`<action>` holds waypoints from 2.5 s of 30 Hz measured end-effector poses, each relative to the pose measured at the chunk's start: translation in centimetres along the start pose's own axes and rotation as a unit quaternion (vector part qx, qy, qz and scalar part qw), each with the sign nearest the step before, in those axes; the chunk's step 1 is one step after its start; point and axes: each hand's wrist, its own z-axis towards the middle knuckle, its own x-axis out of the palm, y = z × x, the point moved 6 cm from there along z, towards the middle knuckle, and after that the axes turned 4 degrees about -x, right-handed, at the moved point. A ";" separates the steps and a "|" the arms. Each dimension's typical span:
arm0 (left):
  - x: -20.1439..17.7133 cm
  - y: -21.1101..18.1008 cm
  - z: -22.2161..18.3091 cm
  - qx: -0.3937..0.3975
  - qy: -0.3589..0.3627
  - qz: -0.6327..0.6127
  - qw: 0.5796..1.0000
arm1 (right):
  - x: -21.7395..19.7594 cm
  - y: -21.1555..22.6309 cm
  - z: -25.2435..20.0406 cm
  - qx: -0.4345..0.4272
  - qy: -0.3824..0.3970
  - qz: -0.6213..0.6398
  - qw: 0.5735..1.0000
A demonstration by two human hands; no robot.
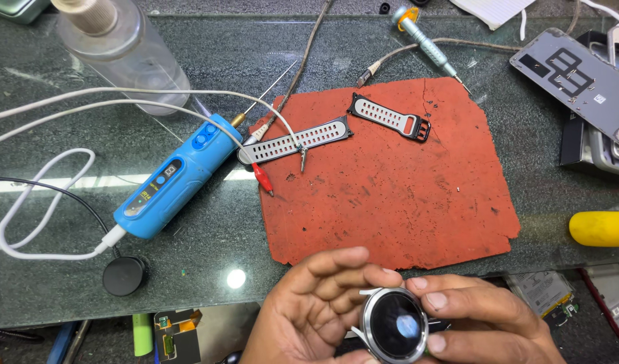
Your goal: The person disassembles a smartwatch, removes the internal circuit board and battery, and then reassembles the components. They use tweezers to handle small parts and a screwdriver to adjust screws on the watch casing.
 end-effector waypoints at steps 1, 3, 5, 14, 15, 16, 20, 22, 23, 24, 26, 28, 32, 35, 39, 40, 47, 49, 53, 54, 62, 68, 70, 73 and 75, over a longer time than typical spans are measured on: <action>0.1 -0.1 0.2 -0.006 0.005 -0.020 1.000 | 0.2 0.1 0.1 -0.020 -0.015 0.013 1.000; 0.4 0.0 0.4 -0.020 0.014 -0.060 0.998 | 0.6 0.1 0.3 -0.058 -0.044 0.038 0.997; 0.6 0.4 0.4 -0.045 0.017 -0.089 0.995 | 1.2 0.1 0.8 -0.140 -0.058 -0.013 0.988; 0.9 1.8 -0.2 -0.087 0.023 -0.159 0.983 | 1.2 -0.3 0.9 -0.172 0.000 -0.247 0.954; 0.9 1.8 -0.2 -0.084 0.015 -0.136 0.987 | 1.3 -0.1 0.6 -0.174 -0.013 -0.257 0.951; 1.1 1.6 -0.2 -0.074 0.028 -0.128 0.989 | 1.5 -0.1 0.3 -0.191 -0.046 -0.257 0.946; 1.3 1.7 -0.3 -0.082 0.040 -0.111 0.990 | 1.9 -1.3 -1.1 -0.118 -0.206 -0.165 0.957; 1.2 1.9 -0.5 -0.102 0.043 -0.129 0.986 | 2.0 -1.3 -1.0 -0.086 -0.198 -0.145 0.966; 1.2 1.9 -0.5 -0.106 0.052 -0.146 0.982 | 1.8 -0.5 -0.6 -0.109 -0.145 -0.173 0.968; 1.3 1.9 -0.5 -0.111 0.062 -0.163 0.978 | 2.2 0.1 -0.3 -0.131 -0.092 -0.200 0.967; 1.4 2.1 -0.6 -0.105 0.054 -0.164 0.979 | 2.9 0.6 -0.3 -0.142 -0.149 -0.253 0.945; 1.5 2.2 -0.6 -0.110 0.061 -0.172 0.977 | 2.7 0.5 -0.8 -0.141 -0.210 -0.230 0.940; 1.9 2.1 -0.8 -0.132 0.072 -0.198 0.969 | 1.5 -0.7 -2.6 -0.068 -0.264 -0.058 0.960; 1.9 2.0 -0.9 -0.130 0.073 -0.202 0.968 | 1.6 -1.0 -3.2 -0.023 -0.251 -0.034 0.967; 1.7 1.9 -0.8 -0.117 0.072 -0.192 0.972 | 1.7 -0.6 -2.6 -0.036 -0.218 -0.069 0.973; 1.8 1.8 -0.8 -0.109 0.079 -0.189 0.973 | 1.7 -0.6 -2.6 -0.027 -0.214 -0.075 0.974; 2.2 1.8 -0.9 -0.140 0.077 -0.199 0.967 | 0.5 -1.6 -3.2 -0.058 -0.128 -0.012 0.990; 2.2 2.0 -0.8 -0.147 0.070 -0.208 0.965 | 0.6 -1.5 -3.0 -0.055 -0.126 -0.036 0.990; 2.0 2.0 -0.5 -0.132 0.086 -0.199 0.967 | 2.9 -0.2 -1.1 -0.107 -0.158 -0.185 0.964; 2.0 1.9 -0.5 -0.126 0.097 -0.190 0.969 | 2.9 0.1 -0.6 -0.139 -0.144 -0.223 0.954; 1.8 1.8 -0.2 -0.073 0.094 -0.170 0.978 | 0.9 -2.2 -3.1 -0.097 -0.346 -0.082 0.930; 1.3 1.4 -0.1 -0.069 0.066 -0.123 0.988 | 1.8 0.8 1.4 -0.201 -0.059 -0.264 0.941; 1.1 1.1 -0.1 -0.069 0.067 -0.112 0.989 | 0.9 1.0 2.8 -0.216 -0.037 -0.207 0.954; 0.9 0.7 -0.3 -0.048 0.071 -0.108 0.990 | -0.9 0.7 3.5 -0.211 -0.093 -0.145 0.962; 0.7 0.6 -0.3 -0.024 0.055 -0.097 0.993 | -3.2 0.8 3.1 -0.162 -0.132 -0.150 0.966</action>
